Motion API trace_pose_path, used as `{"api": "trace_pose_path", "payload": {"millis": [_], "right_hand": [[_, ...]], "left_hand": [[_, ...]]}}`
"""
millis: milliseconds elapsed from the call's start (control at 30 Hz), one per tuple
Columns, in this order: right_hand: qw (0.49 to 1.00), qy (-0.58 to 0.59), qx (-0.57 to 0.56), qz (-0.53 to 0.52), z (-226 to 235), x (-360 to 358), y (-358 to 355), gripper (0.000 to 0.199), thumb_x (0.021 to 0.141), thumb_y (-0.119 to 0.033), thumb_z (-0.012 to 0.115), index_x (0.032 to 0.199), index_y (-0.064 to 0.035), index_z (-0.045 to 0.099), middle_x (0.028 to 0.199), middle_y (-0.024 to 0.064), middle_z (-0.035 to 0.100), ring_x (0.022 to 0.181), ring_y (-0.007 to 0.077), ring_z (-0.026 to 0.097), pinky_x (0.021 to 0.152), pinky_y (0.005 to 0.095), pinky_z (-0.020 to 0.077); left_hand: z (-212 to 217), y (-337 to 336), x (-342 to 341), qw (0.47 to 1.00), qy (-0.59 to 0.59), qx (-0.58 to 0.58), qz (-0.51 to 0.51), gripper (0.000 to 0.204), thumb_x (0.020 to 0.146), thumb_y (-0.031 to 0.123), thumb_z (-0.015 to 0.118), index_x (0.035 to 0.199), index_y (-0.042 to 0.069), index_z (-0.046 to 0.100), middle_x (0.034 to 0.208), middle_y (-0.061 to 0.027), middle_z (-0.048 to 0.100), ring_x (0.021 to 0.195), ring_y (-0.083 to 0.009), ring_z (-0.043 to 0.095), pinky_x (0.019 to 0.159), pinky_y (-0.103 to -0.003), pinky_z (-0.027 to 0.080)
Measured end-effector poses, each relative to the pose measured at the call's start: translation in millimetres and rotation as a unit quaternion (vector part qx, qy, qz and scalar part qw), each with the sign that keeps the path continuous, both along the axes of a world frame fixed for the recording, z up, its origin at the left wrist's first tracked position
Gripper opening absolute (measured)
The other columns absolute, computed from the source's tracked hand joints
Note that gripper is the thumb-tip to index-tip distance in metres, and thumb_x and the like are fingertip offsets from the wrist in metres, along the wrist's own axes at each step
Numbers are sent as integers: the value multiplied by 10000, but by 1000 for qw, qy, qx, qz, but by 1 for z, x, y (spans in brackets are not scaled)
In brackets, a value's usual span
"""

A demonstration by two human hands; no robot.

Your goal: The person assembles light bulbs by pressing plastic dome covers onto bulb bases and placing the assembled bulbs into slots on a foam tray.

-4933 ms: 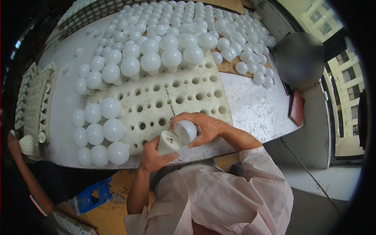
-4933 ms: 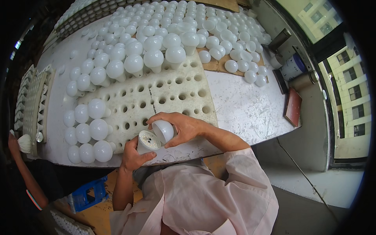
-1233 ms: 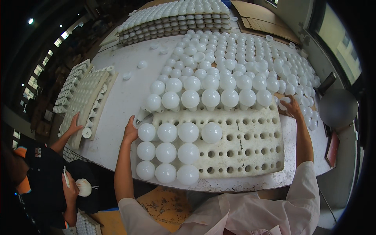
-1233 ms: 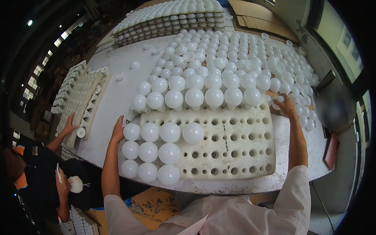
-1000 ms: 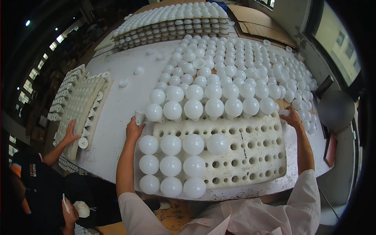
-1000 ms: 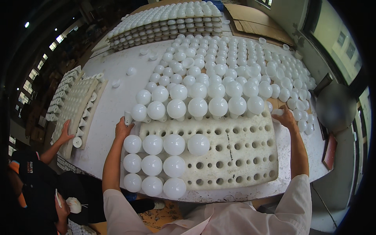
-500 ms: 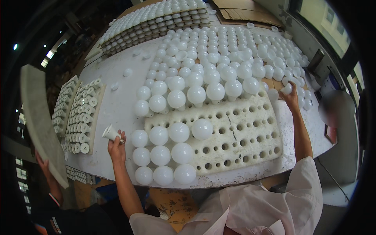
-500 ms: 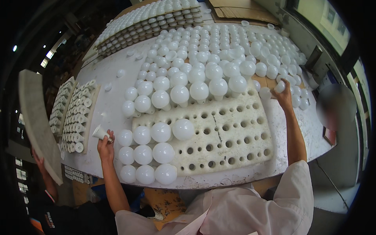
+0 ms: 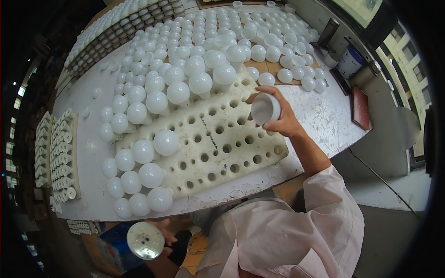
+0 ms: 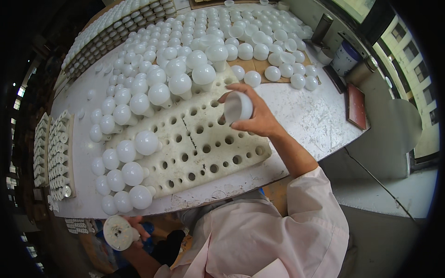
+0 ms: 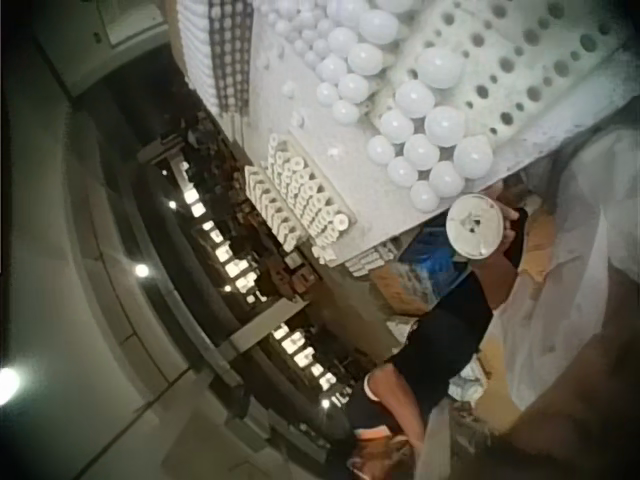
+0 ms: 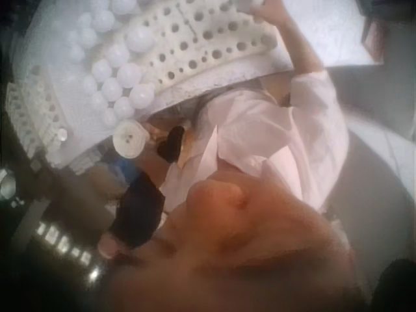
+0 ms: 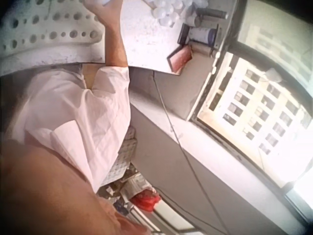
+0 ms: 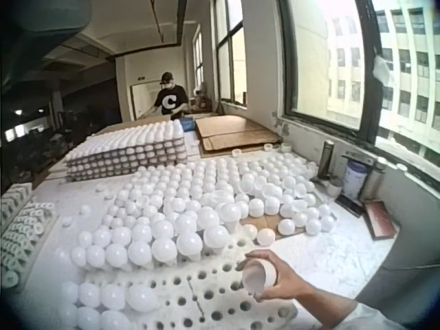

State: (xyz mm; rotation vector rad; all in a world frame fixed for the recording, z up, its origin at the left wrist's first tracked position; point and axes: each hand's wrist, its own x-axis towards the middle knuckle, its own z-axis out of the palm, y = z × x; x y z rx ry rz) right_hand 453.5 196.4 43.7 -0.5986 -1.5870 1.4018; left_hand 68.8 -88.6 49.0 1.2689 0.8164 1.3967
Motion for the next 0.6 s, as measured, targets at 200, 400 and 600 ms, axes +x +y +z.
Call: {"api": "trace_pose_path", "payload": {"millis": [200, 400, 600], "right_hand": [[984, -107, 9, 139, -27, -29, -29, 864, 599, -248, 893, 1313, -88, 432, 1207, 66, 553, 1077, 189, 567, 936, 355, 474], [974, -126, 13, 190, -35, -40, -40, 824, 613, -281, 877, 1293, -81, 457, 1194, 82, 574, 1143, 205, 531, 989, 364, 415], [970, -118, 47, 206, -44, -43, -40, 806, 611, -267, 879, 1273, -60, 468, 1180, 84, 586, 1127, 211, 553, 972, 361, 435]], "left_hand": [[-35, 97, 109, 982, 80, -167, -31, 488, 675, 99, 820, 1100, -25, 616, 1019, -100, 677, 916, -154, 645, 835, -307, 511], [-41, 134, 125, 977, 107, -176, -52, 513, 676, 95, 796, 1137, -31, 610, 1051, -84, 665, 955, -141, 623, 852, -307, 499], [-47, 135, 123, 972, 105, -201, -57, 515, 672, 139, 812, 1111, -41, 614, 1042, -107, 666, 944, -152, 627, 848, -308, 499]]}}
